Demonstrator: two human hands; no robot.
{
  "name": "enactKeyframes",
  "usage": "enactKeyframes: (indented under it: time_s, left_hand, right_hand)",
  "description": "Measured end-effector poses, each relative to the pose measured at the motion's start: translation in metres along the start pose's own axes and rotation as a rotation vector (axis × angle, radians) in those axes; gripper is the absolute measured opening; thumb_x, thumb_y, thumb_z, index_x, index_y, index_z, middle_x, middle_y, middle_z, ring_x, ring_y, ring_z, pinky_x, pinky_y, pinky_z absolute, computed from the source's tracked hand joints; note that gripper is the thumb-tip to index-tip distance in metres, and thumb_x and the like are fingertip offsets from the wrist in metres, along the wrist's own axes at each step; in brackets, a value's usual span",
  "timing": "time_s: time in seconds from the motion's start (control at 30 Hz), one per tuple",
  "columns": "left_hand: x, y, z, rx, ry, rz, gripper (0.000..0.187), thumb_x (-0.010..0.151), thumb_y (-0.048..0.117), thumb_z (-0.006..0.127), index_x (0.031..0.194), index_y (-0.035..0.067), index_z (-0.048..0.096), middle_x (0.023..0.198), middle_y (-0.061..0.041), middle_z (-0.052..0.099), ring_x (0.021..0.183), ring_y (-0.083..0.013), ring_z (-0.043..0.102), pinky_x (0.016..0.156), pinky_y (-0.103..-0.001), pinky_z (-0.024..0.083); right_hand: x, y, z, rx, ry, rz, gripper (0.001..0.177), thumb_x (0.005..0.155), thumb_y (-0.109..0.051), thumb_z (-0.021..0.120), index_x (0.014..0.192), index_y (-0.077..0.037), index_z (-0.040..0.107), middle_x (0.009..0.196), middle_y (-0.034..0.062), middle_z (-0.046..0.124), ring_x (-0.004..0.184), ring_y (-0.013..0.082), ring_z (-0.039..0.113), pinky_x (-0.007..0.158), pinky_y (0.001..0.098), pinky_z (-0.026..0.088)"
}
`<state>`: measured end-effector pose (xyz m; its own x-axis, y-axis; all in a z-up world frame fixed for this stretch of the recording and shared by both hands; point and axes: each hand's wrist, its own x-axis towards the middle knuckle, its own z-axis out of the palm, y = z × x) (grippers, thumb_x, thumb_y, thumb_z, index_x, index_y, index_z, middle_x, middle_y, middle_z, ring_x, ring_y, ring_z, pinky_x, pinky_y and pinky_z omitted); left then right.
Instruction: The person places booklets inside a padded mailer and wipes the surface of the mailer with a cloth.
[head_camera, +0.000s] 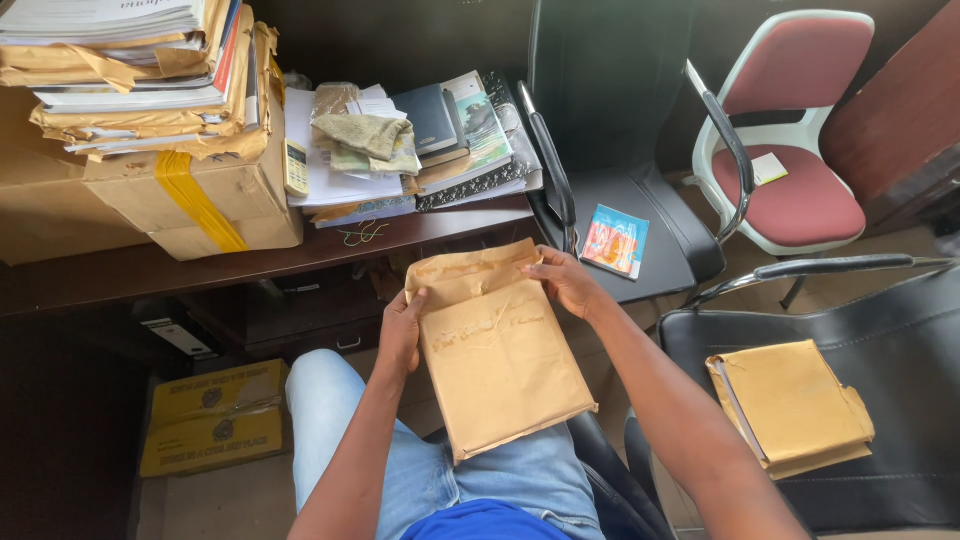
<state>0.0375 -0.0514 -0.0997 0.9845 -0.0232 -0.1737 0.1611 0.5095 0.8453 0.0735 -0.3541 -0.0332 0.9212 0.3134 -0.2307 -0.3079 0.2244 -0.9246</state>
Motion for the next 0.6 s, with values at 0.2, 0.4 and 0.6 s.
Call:
enactKeyframes:
  time_s: [0.2,0.4,0.6]
  left_hand:
    - [-0.002,-0.007,-0.002,0.074,0.048,0.069,0.031,0.098,0.014,0.063,0.126,0.002,0.069,0.108,-0.005,0.076,0.095,-0.0126,0.067,0.087,-0.028,0.053]
    - [0.002,-0.013,-0.015,0.219,0.078,0.18,0.03,0.095,0.001,0.063,0.125,0.003,0.07,0.096,-0.004,0.073,0.074,-0.0059,0.058,0.064,-0.022,0.045]
    - [0.016,-0.012,-0.036,0.462,0.029,0.276,0.019,0.095,-0.005,0.068,0.109,0.002,0.079,0.084,0.002,0.062,0.071,-0.0035,0.047,0.064,-0.021,0.041]
  right_hand:
    - [0.019,0.01,-0.01,-0.183,-0.032,-0.019,0.034,0.085,-0.01,0.076,0.118,-0.008,0.066,0.105,-0.0014,0.072,0.093,0.0083,0.067,0.082,0.0267,0.055]
    - [0.028,0.029,-0.021,-0.273,-0.036,-0.051,0.026,0.087,-0.01,0.076,0.11,-0.008,0.065,0.095,-0.0018,0.069,0.082,0.0066,0.061,0.071,0.0247,0.047]
    - [0.031,0.032,-0.026,-0.162,-0.106,-0.133,0.019,0.089,-0.007,0.076,0.103,-0.008,0.063,0.092,-0.0009,0.068,0.085,0.0069,0.062,0.077,0.0245,0.048]
